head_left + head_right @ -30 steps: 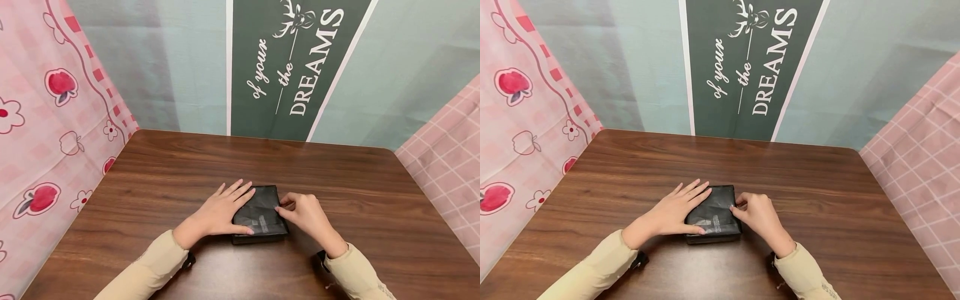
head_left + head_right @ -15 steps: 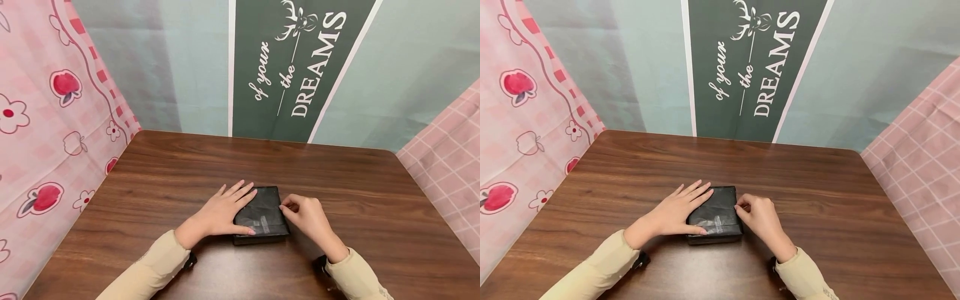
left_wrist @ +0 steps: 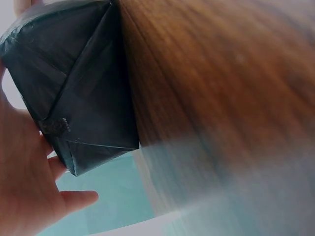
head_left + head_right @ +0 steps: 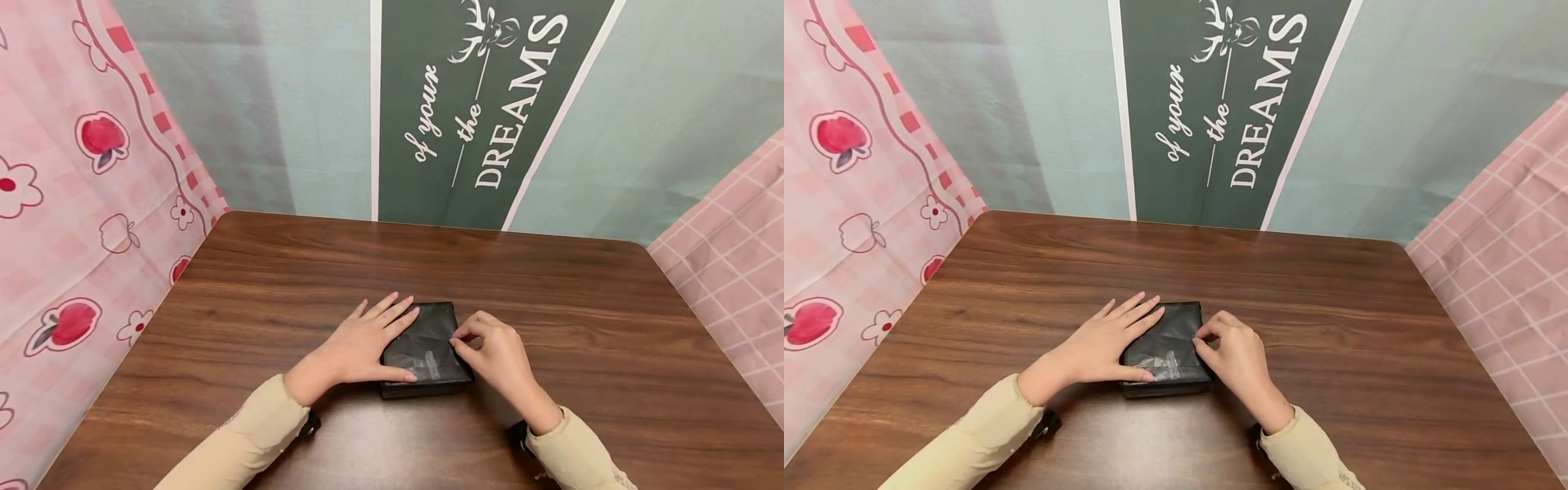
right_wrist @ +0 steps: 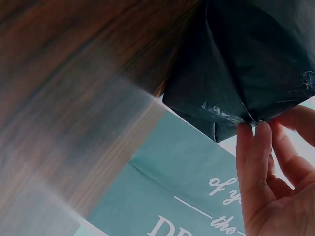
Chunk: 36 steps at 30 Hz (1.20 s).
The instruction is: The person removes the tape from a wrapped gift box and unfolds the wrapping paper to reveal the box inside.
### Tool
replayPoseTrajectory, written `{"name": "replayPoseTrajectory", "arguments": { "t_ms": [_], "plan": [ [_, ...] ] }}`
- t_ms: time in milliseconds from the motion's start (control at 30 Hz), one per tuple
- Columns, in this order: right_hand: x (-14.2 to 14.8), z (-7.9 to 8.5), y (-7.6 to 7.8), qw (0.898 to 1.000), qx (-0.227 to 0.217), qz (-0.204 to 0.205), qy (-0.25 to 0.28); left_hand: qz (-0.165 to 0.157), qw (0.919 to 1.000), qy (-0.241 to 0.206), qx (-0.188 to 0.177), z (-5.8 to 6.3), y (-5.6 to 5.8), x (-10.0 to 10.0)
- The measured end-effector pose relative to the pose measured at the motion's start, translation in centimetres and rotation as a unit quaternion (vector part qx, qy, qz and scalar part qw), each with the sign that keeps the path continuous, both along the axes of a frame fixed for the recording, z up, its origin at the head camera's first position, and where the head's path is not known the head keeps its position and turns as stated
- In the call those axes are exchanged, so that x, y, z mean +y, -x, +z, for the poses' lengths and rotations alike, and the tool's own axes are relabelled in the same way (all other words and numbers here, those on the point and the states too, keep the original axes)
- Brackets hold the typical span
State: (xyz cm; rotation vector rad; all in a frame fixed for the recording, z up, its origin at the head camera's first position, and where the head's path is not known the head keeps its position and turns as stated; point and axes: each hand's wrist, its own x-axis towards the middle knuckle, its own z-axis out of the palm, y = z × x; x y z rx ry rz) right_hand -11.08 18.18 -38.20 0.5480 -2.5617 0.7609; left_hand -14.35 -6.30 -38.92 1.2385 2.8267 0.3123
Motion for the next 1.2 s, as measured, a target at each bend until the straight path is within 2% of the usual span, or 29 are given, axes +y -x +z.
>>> {"name": "replayPoseTrajectory", "arguments": {
  "t_ms": [200, 367, 467, 600, 900, 967, 1200],
  "plan": [
    [-0.1, -0.2, 0.0, 1.000, -0.013, -0.005, 0.004, 0.001, 1.0000, 0.000, -0.003, 0.0, 0.0, 0.0],
    [0.1, -0.3, 0.0, 0.997, -0.065, -0.009, 0.043, 0.000, 1.0000, 0.000, 0.003, 0.0, -0.1, 0.1],
    [0.3, -0.2, 0.0, 0.988, -0.128, -0.016, 0.086, -0.004, 0.9999, -0.003, 0.009, -0.1, -0.1, 0.2],
    [0.5, -0.1, 0.0, 0.970, -0.202, -0.025, 0.134, -0.011, 0.9999, -0.004, 0.006, -0.1, 0.0, 0.2],
    [0.8, -0.2, -0.1, 0.945, -0.254, -0.031, 0.206, -0.030, 0.9995, 0.009, 0.002, 0.0, 0.8, -0.2],
    [0.8, -0.2, -0.1, 0.944, -0.256, -0.037, 0.204, -0.033, 0.9994, 0.011, 0.001, 0.0, 1.0, -0.2],
    [1.2, -0.2, -0.3, 0.954, -0.243, -0.068, 0.161, -0.037, 0.9992, 0.014, 0.006, -0.1, 1.2, -0.4]
  ]
}}
